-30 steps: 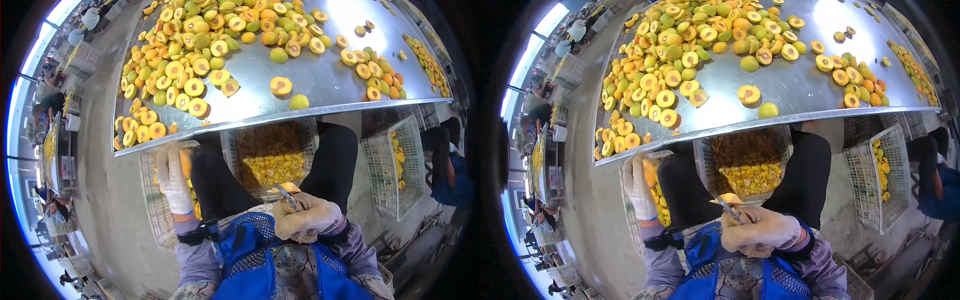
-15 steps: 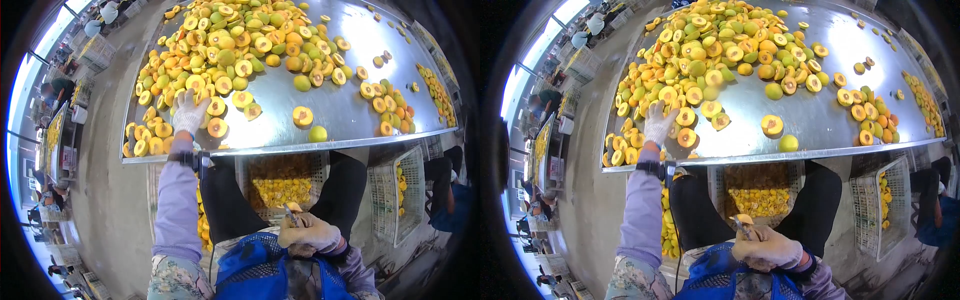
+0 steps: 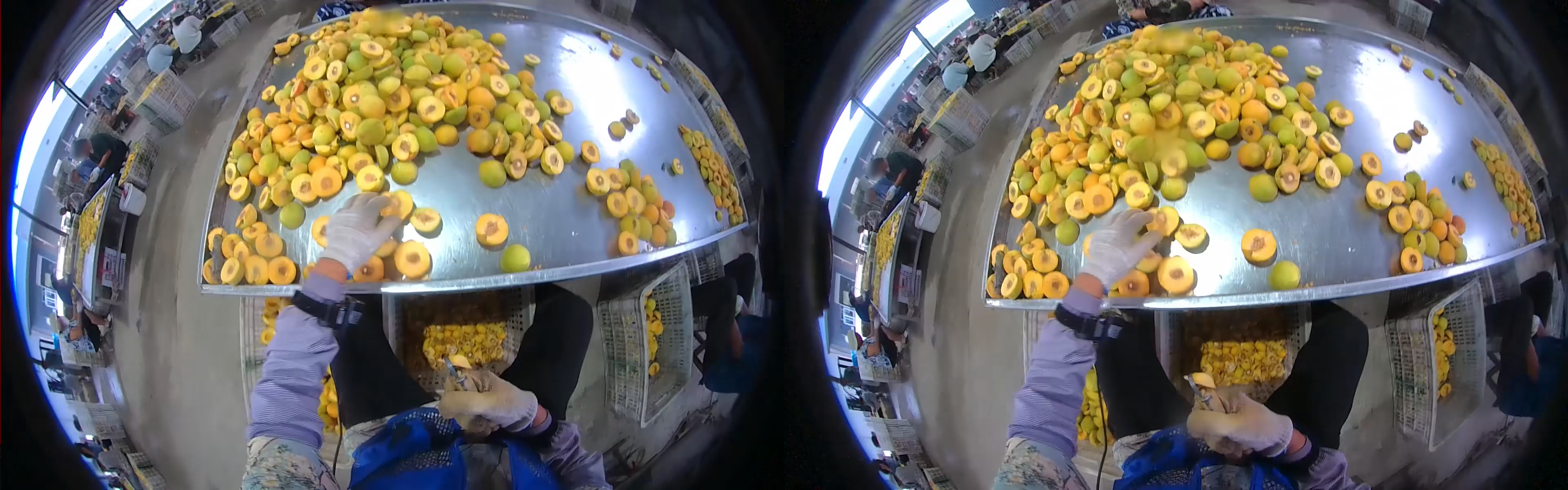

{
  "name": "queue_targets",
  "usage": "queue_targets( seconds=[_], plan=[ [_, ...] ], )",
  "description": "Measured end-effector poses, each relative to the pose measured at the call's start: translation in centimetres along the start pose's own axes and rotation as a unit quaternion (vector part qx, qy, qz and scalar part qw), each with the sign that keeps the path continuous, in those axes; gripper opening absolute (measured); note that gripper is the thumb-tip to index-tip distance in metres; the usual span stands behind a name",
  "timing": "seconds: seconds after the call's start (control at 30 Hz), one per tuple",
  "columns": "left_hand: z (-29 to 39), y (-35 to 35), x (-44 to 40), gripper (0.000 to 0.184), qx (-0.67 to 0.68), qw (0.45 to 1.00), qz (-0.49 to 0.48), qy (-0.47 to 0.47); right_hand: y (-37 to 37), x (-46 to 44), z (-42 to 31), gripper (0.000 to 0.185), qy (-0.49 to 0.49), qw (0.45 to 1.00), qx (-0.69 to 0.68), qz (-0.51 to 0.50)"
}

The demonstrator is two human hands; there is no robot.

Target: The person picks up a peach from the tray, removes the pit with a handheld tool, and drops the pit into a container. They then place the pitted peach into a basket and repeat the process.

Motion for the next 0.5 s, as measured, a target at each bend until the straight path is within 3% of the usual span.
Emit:
queue_targets(
  seconds=[0.03, 0.1, 0.17, 0.2, 0.23, 0.33, 0.5],
  plan=[
    [0.7, 0.4, -1.0, 0.055, -0.002, 1.000, 0.012, 0.006, -0.8, -0.8, 0.2, 0.021, -0.107, 0.992, 0.039, 0.053],
    [0.8, 1.9, -3.6, 0.046, -0.105, 0.994, 0.034, 0.009, -1.1, -0.2, 1.1, 0.021, -0.026, 0.998, 0.030, 0.046],
    [-1.5, 5.0, -4.9, 0.043, -0.136, 0.987, -0.013, -0.086, -2.1, -0.2, 1.1, 0.017, -0.078, 0.990, 0.030, 0.112],
    [-1.7, 5.4, -5.1, 0.043, -0.088, 0.986, -0.055, -0.134, -2.6, 0.2, 1.8, 0.016, -0.030, 0.994, 0.030, 0.097],
    [-1.9, 5.9, -4.9, 0.042, -0.039, 0.978, -0.099, -0.180, -3.2, 0.6, 2.5, 0.025, 0.019, 0.996, 0.030, 0.082],
    [-0.9, 5.6, -3.7, 0.045, -0.018, 0.982, -0.090, -0.168, -3.8, -0.2, 2.1, 0.026, -0.077, 0.986, 0.072, 0.126],
    [1.9, 3.7, -0.7, 0.051, 0.084, 0.990, -0.035, -0.112, -2.8, -0.1, 0.9, 0.024, -0.090, 0.973, 0.142, 0.161]
  ],
)
Point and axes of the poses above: each hand's wrist, its own x-axis away from the middle knuckle, its own y-axis out of the palm, z = x × y, the point moved 8 cm from there along -x, towards the middle knuckle, and after that the axes turned 9 degrees about x, right-handed, at the moved point
